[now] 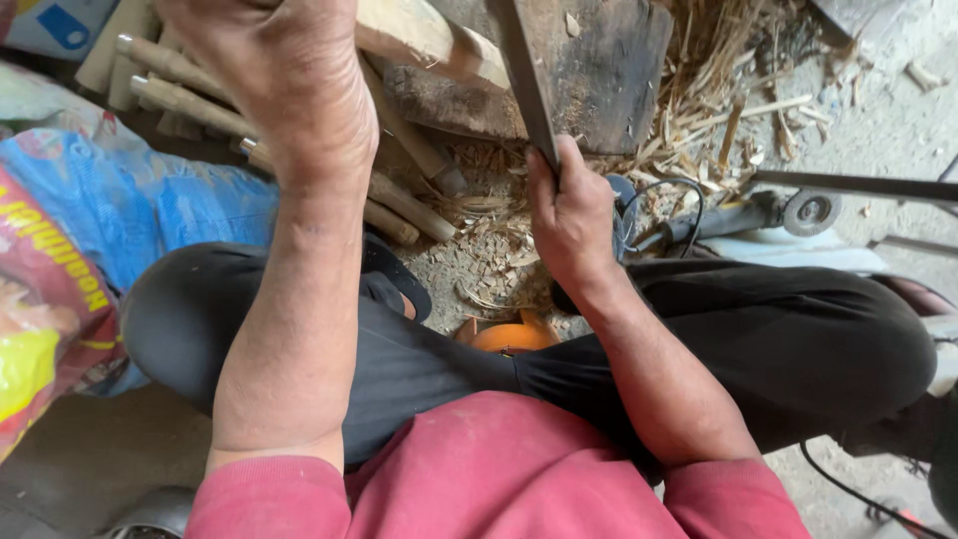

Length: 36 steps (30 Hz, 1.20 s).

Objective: The person uses a knife to shave and shape a cylindrical wooden dowel, rotating it to remove thin shavings and smooth the surface. The person works while seated on the floor in a workshop area.

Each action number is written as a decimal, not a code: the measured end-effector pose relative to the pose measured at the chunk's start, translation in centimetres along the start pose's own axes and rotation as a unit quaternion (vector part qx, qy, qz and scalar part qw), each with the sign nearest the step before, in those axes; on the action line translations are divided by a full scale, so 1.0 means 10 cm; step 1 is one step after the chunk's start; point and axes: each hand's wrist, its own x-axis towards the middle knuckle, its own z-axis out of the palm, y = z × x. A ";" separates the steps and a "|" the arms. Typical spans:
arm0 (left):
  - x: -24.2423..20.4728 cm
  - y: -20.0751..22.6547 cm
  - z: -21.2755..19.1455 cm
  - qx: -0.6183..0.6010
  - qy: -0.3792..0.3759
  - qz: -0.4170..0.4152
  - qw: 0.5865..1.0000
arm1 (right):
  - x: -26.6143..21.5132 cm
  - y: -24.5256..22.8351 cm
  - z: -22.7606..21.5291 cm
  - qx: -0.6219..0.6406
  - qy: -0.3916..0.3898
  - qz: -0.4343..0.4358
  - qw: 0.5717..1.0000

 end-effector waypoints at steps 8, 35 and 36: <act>0.01 0.20 0.18 0.068 0.007 -0.042 0.997 | 0.09 -0.15 -0.16 -0.005 0.039 -0.076 0.996; -0.12 0.20 0.20 0.142 -0.045 0.023 0.989 | 0.16 -0.07 -0.07 -0.017 -0.035 0.043 0.998; -0.06 0.16 0.23 0.118 -0.037 0.020 0.992 | 0.17 -0.08 -0.13 -0.008 -0.025 0.031 0.999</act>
